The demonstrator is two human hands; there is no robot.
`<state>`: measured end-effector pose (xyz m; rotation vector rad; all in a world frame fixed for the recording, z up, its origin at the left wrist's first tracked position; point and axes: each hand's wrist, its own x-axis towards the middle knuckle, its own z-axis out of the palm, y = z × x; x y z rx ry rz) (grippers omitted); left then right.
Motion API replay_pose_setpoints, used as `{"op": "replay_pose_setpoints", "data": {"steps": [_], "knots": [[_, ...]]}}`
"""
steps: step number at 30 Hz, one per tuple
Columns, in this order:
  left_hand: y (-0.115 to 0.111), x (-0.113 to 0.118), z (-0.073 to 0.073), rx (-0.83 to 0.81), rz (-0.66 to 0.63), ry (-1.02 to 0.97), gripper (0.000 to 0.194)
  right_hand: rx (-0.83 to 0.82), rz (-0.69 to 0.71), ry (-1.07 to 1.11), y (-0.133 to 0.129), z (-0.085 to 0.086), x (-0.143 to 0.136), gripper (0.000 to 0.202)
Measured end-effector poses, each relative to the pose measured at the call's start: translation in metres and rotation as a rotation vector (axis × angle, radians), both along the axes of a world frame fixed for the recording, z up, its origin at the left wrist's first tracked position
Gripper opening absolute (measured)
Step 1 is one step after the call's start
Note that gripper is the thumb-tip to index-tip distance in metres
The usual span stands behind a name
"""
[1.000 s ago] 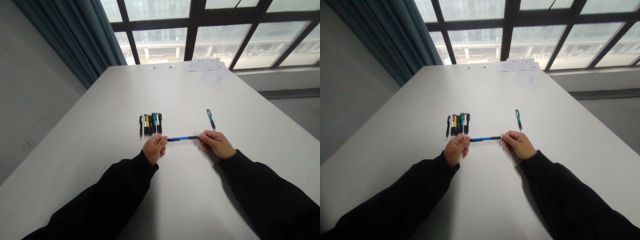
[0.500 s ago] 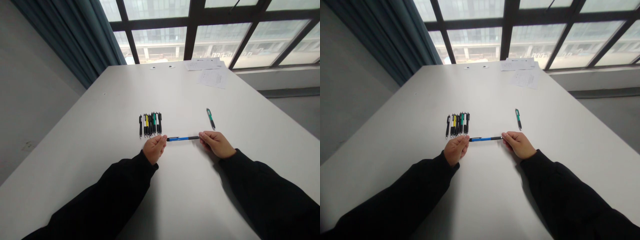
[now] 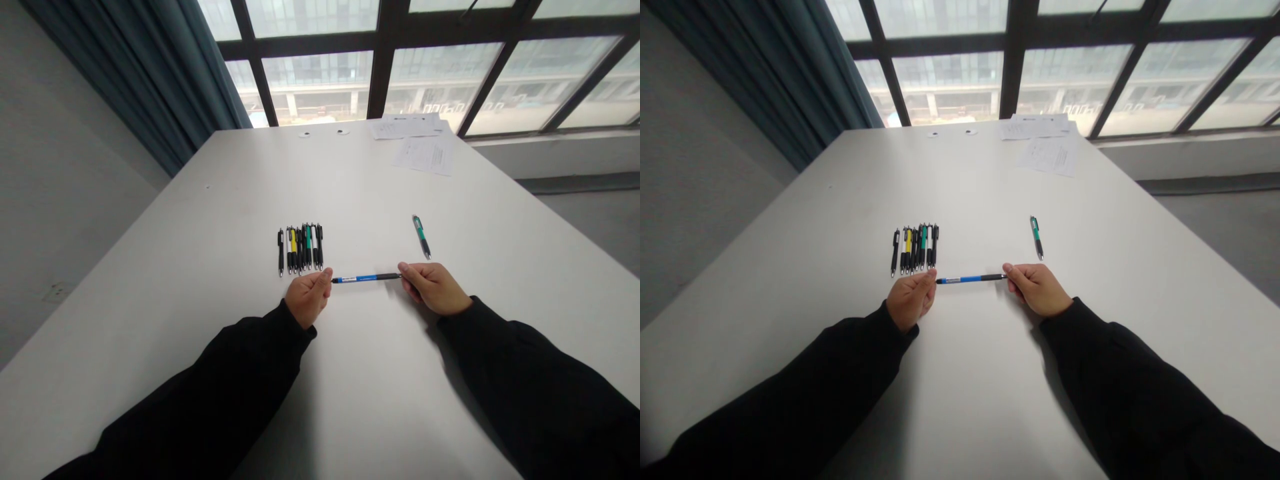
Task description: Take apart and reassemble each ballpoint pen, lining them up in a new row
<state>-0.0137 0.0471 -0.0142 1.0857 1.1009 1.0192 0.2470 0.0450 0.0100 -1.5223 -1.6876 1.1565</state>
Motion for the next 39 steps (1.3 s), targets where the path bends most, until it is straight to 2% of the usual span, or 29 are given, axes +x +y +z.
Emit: {"op": "replay_pose_setpoints", "data": {"steps": [7, 13, 28, 39], "knots": [[-0.002, 0.002, 0.006, -0.018, 0.014, 0.062, 0.057, 0.008, 0.018, 0.011, 0.001, -0.002, 0.001, 0.057], [0.0, 0.001, 0.004, 0.014, 0.012, 0.134, 0.05, -0.035, 0.027, 0.156, 0.002, -0.007, 0.003, 0.043], [0.002, -0.001, 0.0, 0.041, -0.014, 0.072, 0.039, -0.046, 0.005, 0.22, 0.002, -0.01, 0.004, 0.033], [0.003, -0.001, -0.001, 0.071, 0.034, 0.078, 0.033, -0.009, -0.017, 0.293, 0.003, -0.014, 0.003, 0.025]]}}
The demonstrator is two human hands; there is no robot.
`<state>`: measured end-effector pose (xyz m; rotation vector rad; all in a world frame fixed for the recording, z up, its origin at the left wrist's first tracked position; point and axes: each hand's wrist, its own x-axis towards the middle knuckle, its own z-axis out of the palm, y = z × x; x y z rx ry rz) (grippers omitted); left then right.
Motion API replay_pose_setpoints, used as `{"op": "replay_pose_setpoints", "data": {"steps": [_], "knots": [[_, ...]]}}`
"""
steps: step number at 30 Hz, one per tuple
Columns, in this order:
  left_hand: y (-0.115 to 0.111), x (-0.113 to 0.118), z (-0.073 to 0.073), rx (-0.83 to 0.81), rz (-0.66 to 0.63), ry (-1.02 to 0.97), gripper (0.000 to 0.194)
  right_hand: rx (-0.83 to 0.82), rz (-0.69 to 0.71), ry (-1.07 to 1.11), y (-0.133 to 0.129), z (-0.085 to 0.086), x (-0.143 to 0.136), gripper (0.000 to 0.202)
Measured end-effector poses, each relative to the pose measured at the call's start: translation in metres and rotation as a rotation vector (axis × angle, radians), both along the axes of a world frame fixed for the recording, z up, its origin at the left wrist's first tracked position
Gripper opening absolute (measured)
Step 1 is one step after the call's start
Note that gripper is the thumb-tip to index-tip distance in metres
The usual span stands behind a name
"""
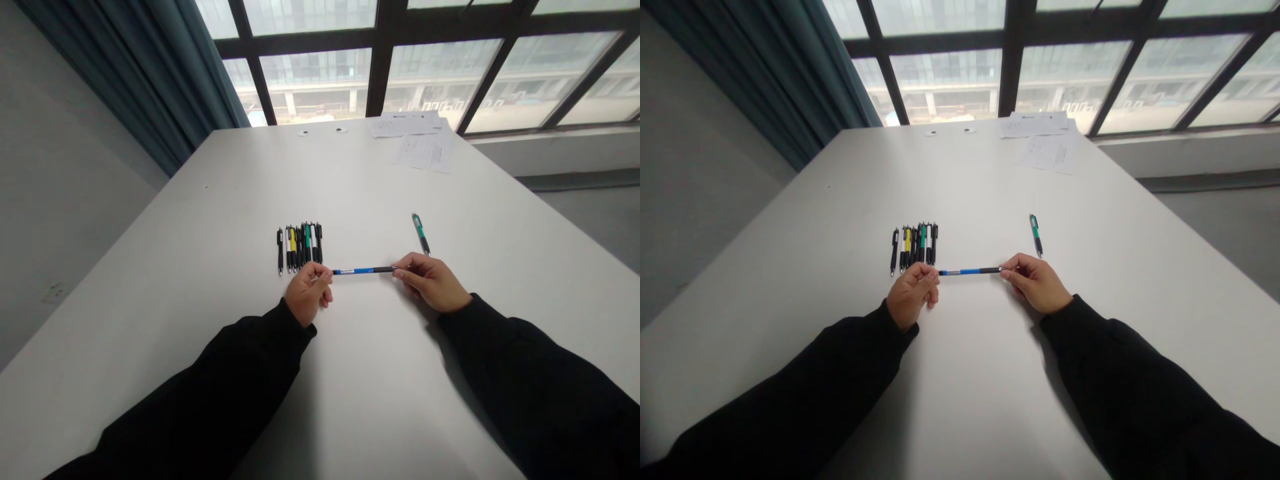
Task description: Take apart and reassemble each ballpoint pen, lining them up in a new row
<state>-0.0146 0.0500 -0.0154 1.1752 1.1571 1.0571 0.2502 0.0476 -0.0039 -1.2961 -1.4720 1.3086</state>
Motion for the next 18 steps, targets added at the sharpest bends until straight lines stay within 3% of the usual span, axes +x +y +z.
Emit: {"op": "replay_pose_setpoints", "data": {"steps": [18], "knots": [[0.0011, -0.0001, -0.002, -0.004, 0.024, -0.014, 0.026, -0.005, -0.038, 0.015, 0.0001, 0.0001, -0.0022, 0.026]]}}
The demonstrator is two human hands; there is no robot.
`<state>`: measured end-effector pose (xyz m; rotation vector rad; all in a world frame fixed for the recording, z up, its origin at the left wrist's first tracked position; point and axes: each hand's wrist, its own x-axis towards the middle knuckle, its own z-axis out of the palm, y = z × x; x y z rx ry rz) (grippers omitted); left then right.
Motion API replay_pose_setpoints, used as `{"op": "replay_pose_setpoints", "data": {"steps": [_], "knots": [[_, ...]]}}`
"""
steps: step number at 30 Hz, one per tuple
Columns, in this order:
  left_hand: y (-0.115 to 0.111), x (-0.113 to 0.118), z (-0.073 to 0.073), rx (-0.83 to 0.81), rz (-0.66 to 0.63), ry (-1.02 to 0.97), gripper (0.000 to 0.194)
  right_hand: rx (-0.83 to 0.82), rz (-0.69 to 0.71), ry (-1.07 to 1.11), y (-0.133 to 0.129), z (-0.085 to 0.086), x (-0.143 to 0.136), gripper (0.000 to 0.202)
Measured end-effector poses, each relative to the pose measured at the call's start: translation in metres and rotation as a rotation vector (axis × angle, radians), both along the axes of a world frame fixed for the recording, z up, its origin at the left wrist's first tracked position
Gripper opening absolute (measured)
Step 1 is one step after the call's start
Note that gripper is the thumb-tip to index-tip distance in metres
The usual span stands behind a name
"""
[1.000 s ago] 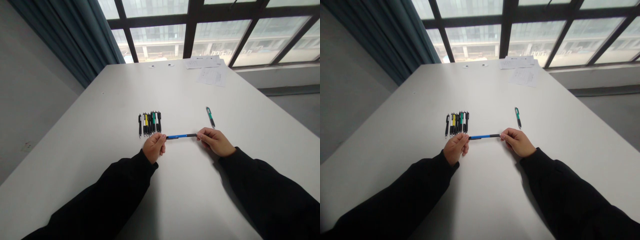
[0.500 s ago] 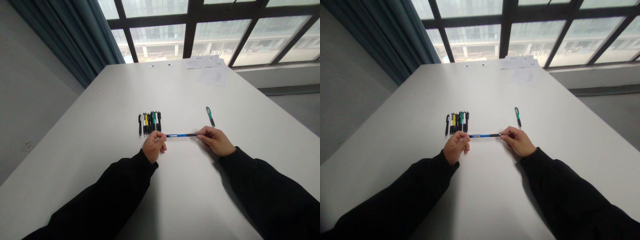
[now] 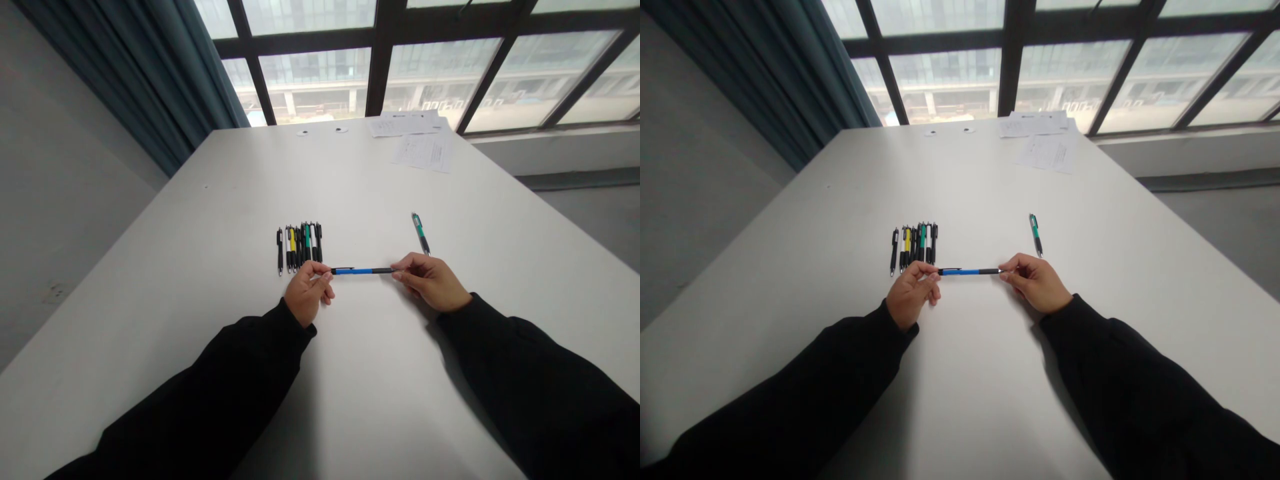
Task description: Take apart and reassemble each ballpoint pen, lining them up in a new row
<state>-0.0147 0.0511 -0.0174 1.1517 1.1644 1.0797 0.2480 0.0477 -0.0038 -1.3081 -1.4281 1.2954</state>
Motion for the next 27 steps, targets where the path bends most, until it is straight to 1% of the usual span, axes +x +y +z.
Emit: {"op": "replay_pose_setpoints", "data": {"steps": [6, 15, 21, 27], "knots": [[0.001, -0.0011, -0.0039, -0.001, -0.009, -0.046, 0.03, -0.028, 0.016, 0.036, 0.0006, -0.0005, 0.0018, 0.027], [-0.0014, -0.0008, 0.004, -0.02, -0.077, 0.007, 0.041, -0.054, 0.038, 0.007, 0.0007, 0.0022, 0.003, 0.038], [-0.0022, -0.0012, 0.003, -0.048, -0.075, -0.004, 0.042, -0.079, 0.009, 0.048, 0.0002, 0.0036, 0.001, 0.04], [-0.0032, -0.0006, 0.005, -0.056, -0.066, 0.006, 0.042, -0.086, -0.004, 0.033, -0.0006, 0.0065, 0.0006, 0.042]]}}
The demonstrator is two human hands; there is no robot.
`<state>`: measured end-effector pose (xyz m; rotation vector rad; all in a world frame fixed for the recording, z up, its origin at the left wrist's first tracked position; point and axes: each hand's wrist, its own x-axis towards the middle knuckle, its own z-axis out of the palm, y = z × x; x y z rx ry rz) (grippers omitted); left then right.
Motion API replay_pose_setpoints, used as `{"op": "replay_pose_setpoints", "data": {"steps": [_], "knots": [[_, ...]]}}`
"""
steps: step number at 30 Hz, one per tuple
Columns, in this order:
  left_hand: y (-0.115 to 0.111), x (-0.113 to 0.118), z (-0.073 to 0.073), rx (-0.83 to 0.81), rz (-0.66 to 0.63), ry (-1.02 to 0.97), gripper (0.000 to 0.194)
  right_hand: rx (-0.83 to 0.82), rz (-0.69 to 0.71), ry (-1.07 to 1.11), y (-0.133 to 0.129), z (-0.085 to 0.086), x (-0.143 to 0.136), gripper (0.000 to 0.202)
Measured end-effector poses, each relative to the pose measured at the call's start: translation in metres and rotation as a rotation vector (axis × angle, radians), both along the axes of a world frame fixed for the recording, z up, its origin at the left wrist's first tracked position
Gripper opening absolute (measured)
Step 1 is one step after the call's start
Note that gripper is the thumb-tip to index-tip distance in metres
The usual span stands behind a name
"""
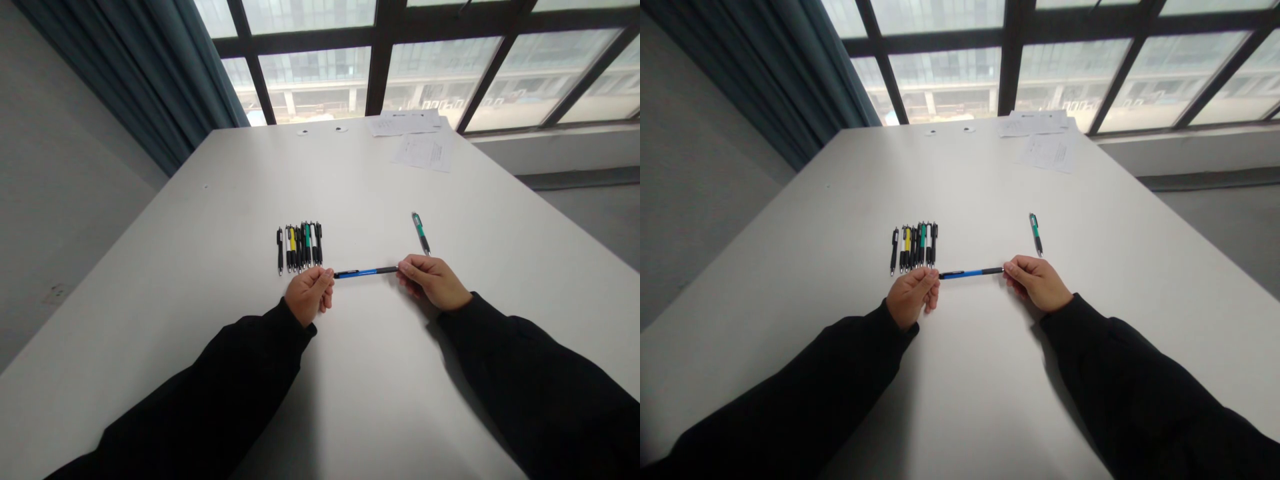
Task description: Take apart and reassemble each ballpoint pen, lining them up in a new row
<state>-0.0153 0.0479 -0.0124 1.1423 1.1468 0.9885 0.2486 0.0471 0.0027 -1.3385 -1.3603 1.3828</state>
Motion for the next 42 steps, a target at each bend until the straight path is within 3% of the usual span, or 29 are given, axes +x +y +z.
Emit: {"op": "replay_pose_setpoints", "data": {"steps": [3, 9, 13, 16, 23, 28, 34, 37, 42], "knots": [[0.001, -0.001, 0.002, -0.024, -0.078, -0.006, 0.044, 0.01, -0.02, 0.022, 0.001, -0.002, 0.001, 0.041], [-0.003, 0.001, 0.013, -0.078, -0.418, -0.045, 0.041, 0.015, -0.053, 0.15, 0.004, -0.003, -0.002, 0.035], [-0.009, 0.009, 0.017, -0.222, -0.538, -0.086, 0.038, 0.038, -0.056, 0.167, 0.005, 0.0, -0.007, 0.036], [-0.011, 0.012, 0.016, -0.323, -0.535, -0.151, 0.041, 0.047, -0.043, 0.166, 0.006, 0.001, -0.008, 0.036], [-0.006, 0.01, 0.012, -0.417, -0.377, -0.381, 0.031, 0.031, -0.04, 0.176, 0.006, -0.003, -0.005, 0.034], [-0.008, 0.009, 0.012, -0.392, -0.463, -0.282, 0.037, 0.05, -0.014, 0.11, 0.006, -0.003, -0.006, 0.037], [-0.008, 0.006, 0.014, -0.329, -0.657, -0.146, 0.041, 0.073, 0.044, 0.076, 0.005, 0.001, -0.01, 0.04], [-0.007, 0.006, 0.012, -0.309, -0.611, -0.16, 0.041, 0.046, 0.104, 0.13, -0.003, 0.001, -0.019, 0.045], [-0.006, 0.007, 0.008, -0.306, -0.551, -0.192, 0.037, 0.007, 0.185, 0.201, -0.015, 0.0, -0.032, 0.037]]}}
